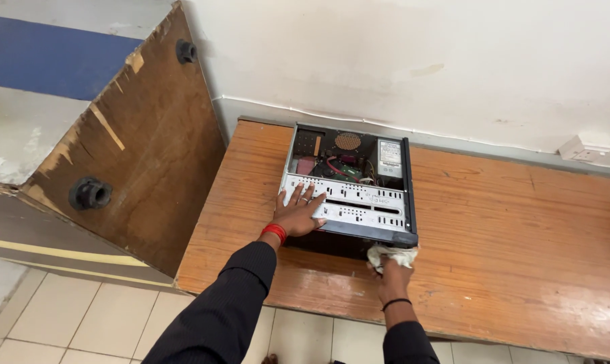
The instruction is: The person wipes the back panel of an open computer case with a white cloth. They systematically clean the metal surface, moving the cloth across the area while holding the case steady with their other hand.
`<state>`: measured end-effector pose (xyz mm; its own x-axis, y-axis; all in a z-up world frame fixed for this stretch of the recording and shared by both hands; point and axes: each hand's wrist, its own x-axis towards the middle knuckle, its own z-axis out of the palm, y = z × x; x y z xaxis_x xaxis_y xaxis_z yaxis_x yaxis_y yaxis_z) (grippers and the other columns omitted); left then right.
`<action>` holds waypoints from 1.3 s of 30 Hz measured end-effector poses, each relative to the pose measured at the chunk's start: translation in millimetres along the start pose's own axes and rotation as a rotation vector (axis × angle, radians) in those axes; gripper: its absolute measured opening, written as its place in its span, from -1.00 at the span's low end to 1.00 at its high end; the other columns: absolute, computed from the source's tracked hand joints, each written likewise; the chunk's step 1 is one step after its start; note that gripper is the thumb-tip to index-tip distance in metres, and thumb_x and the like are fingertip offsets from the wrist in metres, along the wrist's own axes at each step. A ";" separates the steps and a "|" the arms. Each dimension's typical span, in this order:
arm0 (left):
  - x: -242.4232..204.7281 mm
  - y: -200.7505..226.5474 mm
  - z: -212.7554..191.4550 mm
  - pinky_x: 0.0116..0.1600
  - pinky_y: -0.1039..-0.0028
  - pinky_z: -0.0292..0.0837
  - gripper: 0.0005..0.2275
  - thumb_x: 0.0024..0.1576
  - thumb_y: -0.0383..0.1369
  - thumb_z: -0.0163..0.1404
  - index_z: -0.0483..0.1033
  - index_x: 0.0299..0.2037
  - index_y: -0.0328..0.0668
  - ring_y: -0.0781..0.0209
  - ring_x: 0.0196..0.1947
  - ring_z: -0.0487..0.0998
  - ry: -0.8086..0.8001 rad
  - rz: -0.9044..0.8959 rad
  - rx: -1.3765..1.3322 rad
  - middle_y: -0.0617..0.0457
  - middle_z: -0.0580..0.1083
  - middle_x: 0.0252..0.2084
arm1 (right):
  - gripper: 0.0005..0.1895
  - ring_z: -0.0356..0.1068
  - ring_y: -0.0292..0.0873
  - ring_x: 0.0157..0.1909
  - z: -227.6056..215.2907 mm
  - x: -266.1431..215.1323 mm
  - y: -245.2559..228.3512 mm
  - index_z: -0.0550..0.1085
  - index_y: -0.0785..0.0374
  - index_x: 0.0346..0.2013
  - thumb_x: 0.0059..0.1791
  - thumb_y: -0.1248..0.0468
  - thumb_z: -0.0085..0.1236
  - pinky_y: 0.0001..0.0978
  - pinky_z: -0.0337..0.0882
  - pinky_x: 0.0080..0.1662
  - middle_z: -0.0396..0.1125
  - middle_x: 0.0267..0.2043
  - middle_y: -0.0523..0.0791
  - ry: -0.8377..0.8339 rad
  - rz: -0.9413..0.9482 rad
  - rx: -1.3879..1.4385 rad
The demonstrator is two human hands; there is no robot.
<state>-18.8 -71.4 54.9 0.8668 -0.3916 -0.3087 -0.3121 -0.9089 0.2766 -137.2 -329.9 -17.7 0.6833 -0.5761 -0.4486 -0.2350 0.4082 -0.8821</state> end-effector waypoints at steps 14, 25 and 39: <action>-0.1 1.1 -0.1 0.51 -0.08 -0.60 -0.30 0.19 0.23 -0.24 -0.17 0.54 0.50 0.13 0.61 -0.48 -0.003 -0.014 0.008 0.22 -0.35 0.63 | -0.59 0.46 0.02 -0.38 47.2 -104.3 -46.5 0.24 0.26 0.10 -0.01 0.40 0.11 -0.21 0.46 -0.44 0.46 -0.27 0.08 -0.043 -0.161 -0.262; 0.6 -5.5 6.1 0.51 -0.13 -0.58 -0.30 0.18 0.24 -0.25 -0.15 0.54 0.45 0.10 0.61 -0.44 0.051 0.030 0.016 0.18 -0.31 0.63 | -0.48 0.46 0.15 0.03 39.9 -47.7 -113.4 0.55 -0.03 0.17 -0.09 0.34 0.15 0.01 0.45 0.02 0.43 0.05 0.05 0.156 -0.880 -1.133; 19.4 -15.9 30.3 0.50 -0.09 -0.52 -0.13 0.13 0.07 -0.11 -0.34 0.61 0.23 0.10 0.61 -0.35 0.150 0.031 -0.017 0.13 -0.22 0.63 | -0.39 0.25 0.35 0.27 117.4 -41.0 -59.0 0.45 0.18 0.20 -0.09 0.01 0.23 0.06 0.24 0.24 0.25 0.24 0.28 -0.491 -1.164 -1.209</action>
<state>-8.8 -68.9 17.0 0.9056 -0.3925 -0.1605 -0.3341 -0.8935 0.3001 -70.2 -247.2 69.6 0.9294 0.1824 0.3209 0.3049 -0.8694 -0.3888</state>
